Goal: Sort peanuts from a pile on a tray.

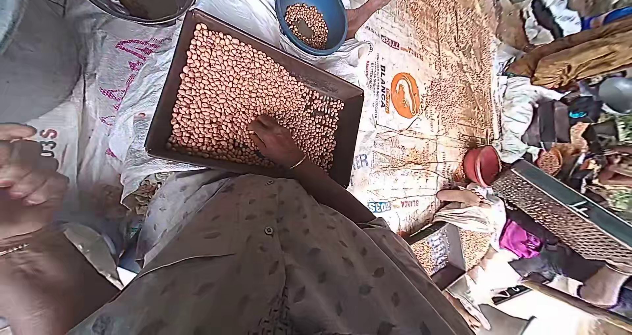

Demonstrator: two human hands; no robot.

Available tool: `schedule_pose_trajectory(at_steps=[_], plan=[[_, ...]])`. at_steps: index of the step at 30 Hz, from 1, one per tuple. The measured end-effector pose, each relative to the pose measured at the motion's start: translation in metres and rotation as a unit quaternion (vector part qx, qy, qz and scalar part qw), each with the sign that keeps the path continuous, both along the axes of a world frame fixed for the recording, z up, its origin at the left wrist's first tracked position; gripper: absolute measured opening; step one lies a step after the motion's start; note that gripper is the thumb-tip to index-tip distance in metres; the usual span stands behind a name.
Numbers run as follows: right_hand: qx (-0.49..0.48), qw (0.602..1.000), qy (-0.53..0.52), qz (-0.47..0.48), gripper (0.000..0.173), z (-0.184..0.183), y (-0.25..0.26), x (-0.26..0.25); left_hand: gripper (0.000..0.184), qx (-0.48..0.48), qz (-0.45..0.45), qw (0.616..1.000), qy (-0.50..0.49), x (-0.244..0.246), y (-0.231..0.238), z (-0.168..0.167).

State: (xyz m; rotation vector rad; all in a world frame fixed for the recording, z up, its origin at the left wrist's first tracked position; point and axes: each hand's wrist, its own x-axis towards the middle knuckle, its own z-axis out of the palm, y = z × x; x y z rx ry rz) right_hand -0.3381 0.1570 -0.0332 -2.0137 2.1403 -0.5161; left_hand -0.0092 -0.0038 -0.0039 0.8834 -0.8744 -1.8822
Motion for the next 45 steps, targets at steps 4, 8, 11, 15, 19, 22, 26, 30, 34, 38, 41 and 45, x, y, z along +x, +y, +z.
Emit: schedule_pose_trajectory(at_steps=[4,8,11,15,19,22,26,30,34,38,41,45], plan=[[0.037,0.999,0.025,-0.018,0.022,0.000,0.001,0.002,0.031,0.002,-0.217,0.973,0.081,-0.065,-0.003,-0.007],[0.005,0.997,-0.040,-0.059,0.013,0.001,0.005,-0.006,0.037,0.036,-0.331,0.941,0.058,-0.134,0.011,0.007],[0.018,0.994,-0.092,-0.061,0.017,0.002,0.008,-0.014,0.040,0.065,-0.346,0.936,0.008,-0.166,0.017,0.006],[0.008,1.000,-0.021,-0.016,0.019,-0.003,0.006,-0.008,0.028,0.039,-0.330,0.941,-0.060,-0.181,0.020,-0.006],[0.020,1.000,0.007,-0.006,0.020,-0.002,0.001,-0.002,0.023,-0.106,-0.380,0.902,-0.177,-0.183,0.023,-0.008],[0.024,0.998,-0.039,-0.031,0.019,0.000,0.001,-0.005,0.024,-0.095,-0.401,0.891,-0.188,-0.189,0.023,-0.009],[-0.094,0.974,-0.181,-0.095,0.010,0.002,0.005,-0.021,0.038,-0.030,-0.400,0.895,-0.194,-0.193,0.022,-0.011],[-0.167,0.901,-0.397,-0.059,0.015,0.027,-0.002,-0.009,0.050,-0.005,-0.427,0.874,-0.230,-0.191,0.024,-0.006],[-0.136,0.935,-0.321,-0.066,0.011,0.015,-0.012,-0.008,0.044,0.081,-0.367,0.923,-0.083,-0.186,0.017,-0.007],[0.011,0.996,-0.083,0.002,0.019,-0.001,-0.011,-0.002,0.038,0.162,-0.260,0.950,0.066,-0.181,0.006,-0.012],[0.047,0.999,-0.012,0.011,0.019,0.003,-0.012,0.007,0.039,0.165,-0.246,0.952,0.077,-0.180,0.006,-0.014],[0.037,0.999,-0.037,0.004,0.017,0.011,-0.014,-0.001,0.038,0.130,-0.279,0.949,0.068,-0.180,0.008,-0.018]])
